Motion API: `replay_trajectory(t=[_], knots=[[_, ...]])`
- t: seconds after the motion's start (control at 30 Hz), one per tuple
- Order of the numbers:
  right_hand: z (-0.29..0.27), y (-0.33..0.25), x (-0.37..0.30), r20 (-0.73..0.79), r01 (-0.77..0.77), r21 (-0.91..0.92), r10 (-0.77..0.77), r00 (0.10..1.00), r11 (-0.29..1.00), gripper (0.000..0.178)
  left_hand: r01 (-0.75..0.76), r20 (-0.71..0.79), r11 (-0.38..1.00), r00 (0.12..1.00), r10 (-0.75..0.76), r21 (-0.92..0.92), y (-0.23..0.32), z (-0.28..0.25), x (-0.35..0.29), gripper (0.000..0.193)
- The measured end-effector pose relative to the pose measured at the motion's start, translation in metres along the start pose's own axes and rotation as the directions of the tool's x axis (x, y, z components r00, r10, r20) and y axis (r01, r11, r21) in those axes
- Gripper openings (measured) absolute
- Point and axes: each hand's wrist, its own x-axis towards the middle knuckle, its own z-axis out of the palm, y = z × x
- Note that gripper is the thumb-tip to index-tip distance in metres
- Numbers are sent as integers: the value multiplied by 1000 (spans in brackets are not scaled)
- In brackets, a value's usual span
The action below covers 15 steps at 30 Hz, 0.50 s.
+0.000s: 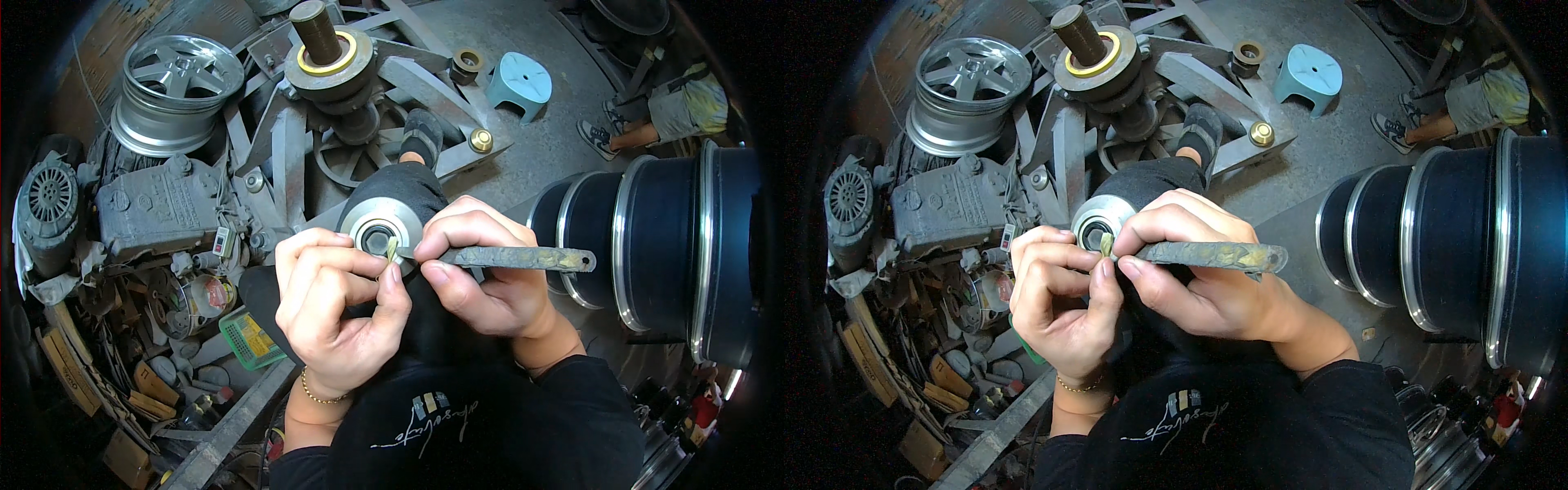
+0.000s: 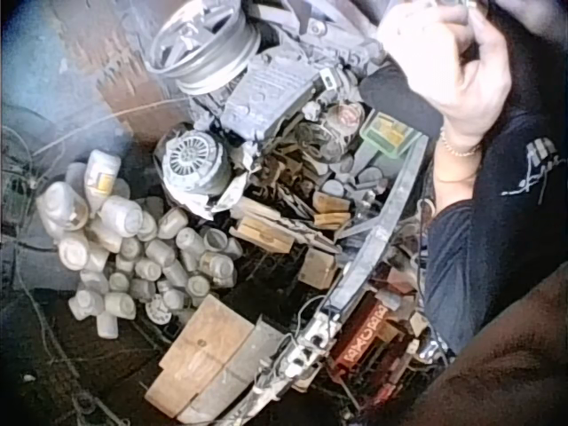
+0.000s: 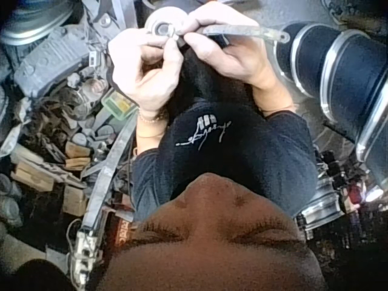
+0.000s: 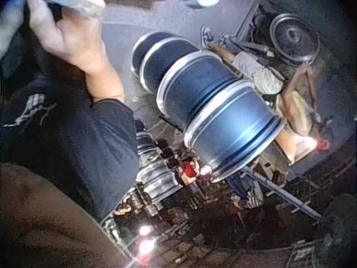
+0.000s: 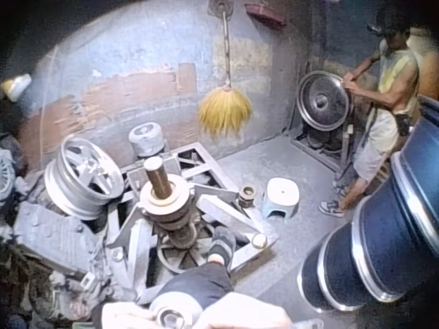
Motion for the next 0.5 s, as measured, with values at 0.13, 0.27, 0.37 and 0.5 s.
replay_trajectory(t=[0.13,0.27,0.37,0.5], knots=[[1,0,1,3,-2,-12,2,1000,1000,16,16,2,1000,1000,-16,-12,0,-1,2,25],[2,0,1,21,-5,-27,6,1000,1000,15,11,13,1000,1000,-11,-19,-1,-4,4,25],[4,1,1,22,5,-3,-5,1000,1000,15,4,6,1000,1000,-4,-17,-2,-4,2,25],[4,0,0,21,9,-6,-9,1000,1000,15,18,4,1000,1000,-18,-20,-2,-5,-1,26]])
